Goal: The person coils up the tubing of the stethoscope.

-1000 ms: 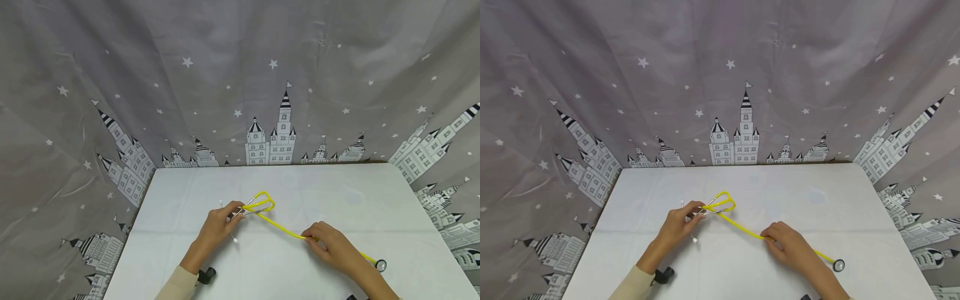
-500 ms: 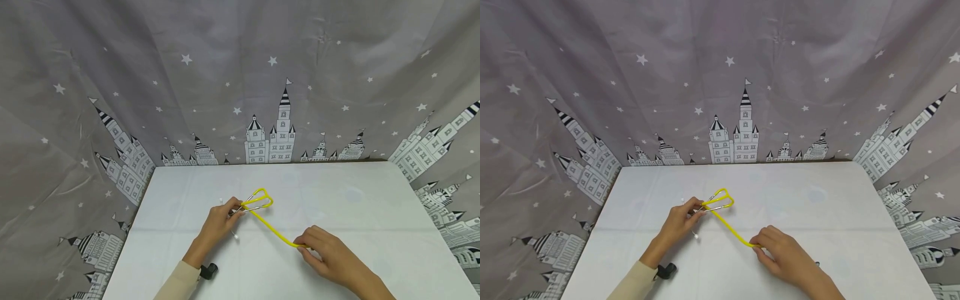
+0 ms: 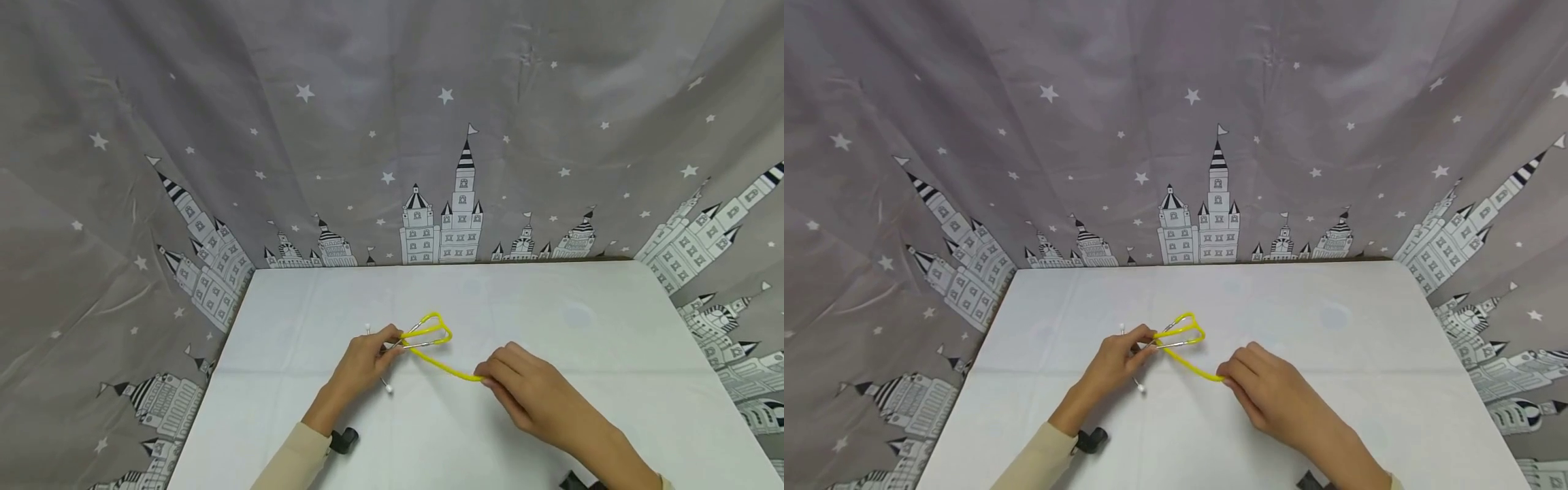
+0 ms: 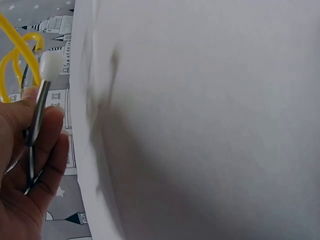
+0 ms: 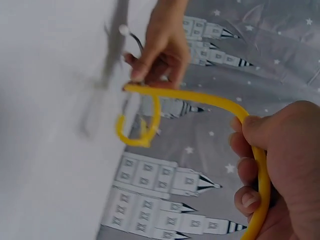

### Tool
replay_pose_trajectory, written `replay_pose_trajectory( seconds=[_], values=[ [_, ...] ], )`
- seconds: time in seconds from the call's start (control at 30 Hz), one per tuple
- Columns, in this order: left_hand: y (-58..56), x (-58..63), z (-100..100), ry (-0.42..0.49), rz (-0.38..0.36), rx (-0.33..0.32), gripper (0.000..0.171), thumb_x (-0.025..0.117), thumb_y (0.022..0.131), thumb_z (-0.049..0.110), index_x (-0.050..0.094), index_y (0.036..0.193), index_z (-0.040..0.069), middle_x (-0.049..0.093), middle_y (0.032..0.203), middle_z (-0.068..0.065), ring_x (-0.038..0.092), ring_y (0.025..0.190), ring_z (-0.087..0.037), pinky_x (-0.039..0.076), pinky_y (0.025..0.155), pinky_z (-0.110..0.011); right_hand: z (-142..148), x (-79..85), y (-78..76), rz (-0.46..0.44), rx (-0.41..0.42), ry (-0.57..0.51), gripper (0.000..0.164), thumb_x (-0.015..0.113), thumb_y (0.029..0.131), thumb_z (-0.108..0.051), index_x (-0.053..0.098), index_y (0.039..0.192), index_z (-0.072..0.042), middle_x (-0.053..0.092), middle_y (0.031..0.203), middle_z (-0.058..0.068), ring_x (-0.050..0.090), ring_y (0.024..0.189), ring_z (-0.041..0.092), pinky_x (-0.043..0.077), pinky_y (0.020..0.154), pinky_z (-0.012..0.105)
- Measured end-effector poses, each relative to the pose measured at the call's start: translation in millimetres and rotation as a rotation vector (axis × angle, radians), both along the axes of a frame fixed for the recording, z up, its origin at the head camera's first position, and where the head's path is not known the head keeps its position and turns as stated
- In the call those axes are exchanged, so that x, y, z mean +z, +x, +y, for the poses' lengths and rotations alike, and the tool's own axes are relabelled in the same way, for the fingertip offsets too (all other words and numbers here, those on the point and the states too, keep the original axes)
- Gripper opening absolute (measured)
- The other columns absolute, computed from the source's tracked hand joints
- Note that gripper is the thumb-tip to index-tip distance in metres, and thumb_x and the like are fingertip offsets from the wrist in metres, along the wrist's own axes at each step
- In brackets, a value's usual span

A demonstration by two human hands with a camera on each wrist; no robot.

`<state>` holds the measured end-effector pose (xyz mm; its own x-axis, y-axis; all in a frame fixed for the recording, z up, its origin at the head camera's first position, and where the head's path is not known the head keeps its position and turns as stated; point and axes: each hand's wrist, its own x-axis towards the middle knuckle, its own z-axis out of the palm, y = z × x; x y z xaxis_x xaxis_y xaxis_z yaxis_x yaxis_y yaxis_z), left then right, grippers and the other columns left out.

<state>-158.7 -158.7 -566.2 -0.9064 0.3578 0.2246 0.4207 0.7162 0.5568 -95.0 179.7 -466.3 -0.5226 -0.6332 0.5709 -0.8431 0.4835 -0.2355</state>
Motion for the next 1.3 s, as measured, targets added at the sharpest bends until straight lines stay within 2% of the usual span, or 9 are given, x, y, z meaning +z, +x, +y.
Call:
replay_pose_trajectory(
  seconds=[0.17, 0.3, 0.43, 0.53, 0.67, 0.93, 1.07, 1.3],
  values=[
    [4.4, 3.1, 7, -0.040, -0.014, -0.048, 0.021, 0.080, 0.098, 0.026, 0.071, 0.117, 0.024, 0.083, 0.108, 0.005, 0.066, 0.075, -0.005, 0.053, 0.069, -0.022, -4, 16.3, -16.8, 0.029, -0.037, 0.046, 0.034, 0.041, 0.117, -0.030, 0.071, 0.112, -0.014, 0.065, 0.102, -0.009, 0.054, 0.092, 0.007, 0.048, 0.079, 0.017],
    [10.0, 5.2, 13, -0.068, -0.050, -0.094, 0.021, 0.080, 0.098, 0.027, 0.071, 0.116, 0.024, 0.081, 0.100, 0.008, 0.061, 0.074, -0.003, 0.050, 0.068, -0.019, -12, 24.5, -27.6, 0.058, -0.026, 0.063, 0.032, 0.042, 0.117, -0.028, 0.070, 0.114, -0.013, 0.066, 0.105, -0.006, 0.057, 0.095, 0.011, 0.052, 0.082, 0.021],
    [13.2, 7.1, 16, -0.083, -0.068, -0.124, 0.020, 0.080, 0.097, 0.028, 0.070, 0.114, 0.023, 0.081, 0.101, 0.008, 0.062, 0.075, -0.001, 0.052, 0.070, -0.019, -20, 29.9, -36.4, 0.084, -0.021, 0.085, 0.020, 0.051, 0.114, -0.019, 0.069, 0.115, -0.010, 0.067, 0.105, -0.003, 0.058, 0.094, 0.014, 0.053, 0.081, 0.025],
    [13.3, 8.6, 17, -0.076, -0.068, -0.145, 0.018, 0.080, 0.097, 0.027, 0.069, 0.112, 0.023, 0.082, 0.103, 0.008, 0.064, 0.077, -0.002, 0.055, 0.071, -0.020, -24, 33.9, -42.1, 0.093, -0.026, 0.096, 0.009, 0.062, 0.108, -0.011, 0.068, 0.114, -0.010, 0.067, 0.104, -0.001, 0.057, 0.093, 0.014, 0.053, 0.079, 0.026],
    [13.9, 10.7, 20, -0.072, -0.073, -0.187, 0.016, 0.079, 0.098, 0.026, 0.069, 0.111, 0.023, 0.082, 0.105, 0.009, 0.070, 0.083, -0.003, 0.059, 0.075, -0.021, -27, 37.5, -48.8, 0.106, -0.015, 0.100, 0.016, 0.072, 0.099, -0.003, 0.068, 0.113, -0.010, 0.066, 0.103, -0.001, 0.058, 0.092, 0.014, 0.053, 0.078, 0.026],
    [26.3, 18.5, 34, -0.075, -0.077, -0.287, 0.012, 0.079, 0.098, 0.026, 0.070, 0.105, 0.024, 0.083, 0.106, 0.011, 0.077, 0.095, -0.002, 0.061, 0.081, -0.018, -35, 37.2, -65.6, 0.100, -0.010, 0.113, 0.021, 0.077, 0.097, -0.004, 0.067, 0.115, -0.010, 0.065, 0.104, -0.003, 0.058, 0.094, 0.014, 0.055, 0.077, 0.025],
    [33.4, 22.0, 44, -0.092, -0.073, -0.338, 0.011, 0.079, 0.099, 0.028, 0.070, 0.103, 0.025, 0.081, 0.102, 0.014, 0.073, 0.090, 0.004, 0.054, 0.078, -0.012, -35, 33.5, -72.5, 0.085, -0.011, 0.107, 0.020, 0.077, 0.097, -0.005, 0.068, 0.114, -0.011, 0.065, 0.103, -0.003, 0.057, 0.094, 0.013, 0.055, 0.077, 0.024],
    [44.4, 27.7, 50, -0.111, -0.042, -0.383, 0.014, 0.082, 0.096, 0.027, 0.071, 0.103, 0.026, 0.078, 0.099, 0.019, 0.061, 0.080, 0.010, 0.047, 0.075, -0.005, -32, 24.0, -80.7, 0.015, -0.037, 0.138, 0.018, 0.077, 0.099, -0.009, 0.068, 0.115, -0.013, 0.065, 0.105, -0.004, 0.057, 0.098, 0.012, 0.057, 0.081, 0.026]
  ],
)
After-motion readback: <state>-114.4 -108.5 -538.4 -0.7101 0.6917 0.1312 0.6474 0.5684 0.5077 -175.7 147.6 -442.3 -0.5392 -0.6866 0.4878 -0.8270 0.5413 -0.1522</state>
